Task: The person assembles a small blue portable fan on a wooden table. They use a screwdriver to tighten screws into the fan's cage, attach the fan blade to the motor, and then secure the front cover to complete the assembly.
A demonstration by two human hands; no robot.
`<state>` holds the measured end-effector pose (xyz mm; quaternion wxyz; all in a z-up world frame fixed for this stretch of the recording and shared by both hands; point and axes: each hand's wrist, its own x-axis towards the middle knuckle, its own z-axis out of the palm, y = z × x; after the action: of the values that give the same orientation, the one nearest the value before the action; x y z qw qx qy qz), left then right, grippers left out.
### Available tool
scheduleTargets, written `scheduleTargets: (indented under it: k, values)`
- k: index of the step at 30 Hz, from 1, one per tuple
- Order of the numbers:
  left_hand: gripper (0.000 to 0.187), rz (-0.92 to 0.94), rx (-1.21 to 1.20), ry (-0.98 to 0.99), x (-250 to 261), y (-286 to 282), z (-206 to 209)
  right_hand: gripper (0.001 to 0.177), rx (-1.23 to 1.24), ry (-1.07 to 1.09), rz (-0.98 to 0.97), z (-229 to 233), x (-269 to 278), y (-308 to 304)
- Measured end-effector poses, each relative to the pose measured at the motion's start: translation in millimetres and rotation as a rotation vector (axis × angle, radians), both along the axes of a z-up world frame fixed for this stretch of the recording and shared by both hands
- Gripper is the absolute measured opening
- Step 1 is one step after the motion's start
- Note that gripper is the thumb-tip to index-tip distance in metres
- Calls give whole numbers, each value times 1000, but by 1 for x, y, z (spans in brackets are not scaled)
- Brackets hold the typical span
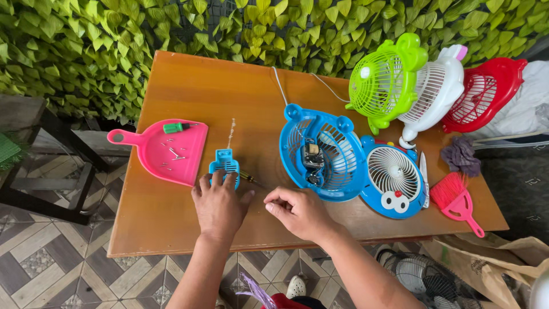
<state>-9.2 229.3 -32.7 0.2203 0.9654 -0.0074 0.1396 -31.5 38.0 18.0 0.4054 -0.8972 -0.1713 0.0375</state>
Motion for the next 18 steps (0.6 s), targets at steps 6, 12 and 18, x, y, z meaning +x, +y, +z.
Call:
scheduleTargets:
  k: [6,12,18]
  values:
    - [31,-131,11,27,7,25,-53,20,-103,152,-43,-26,10,36]
    - [16,-136,-254,-235,14,44,-55,25,-78,191,-154,-44,20,43]
    - [19,-211,-670,-307,13,39,13,54,443,279,-132,-43,26,46]
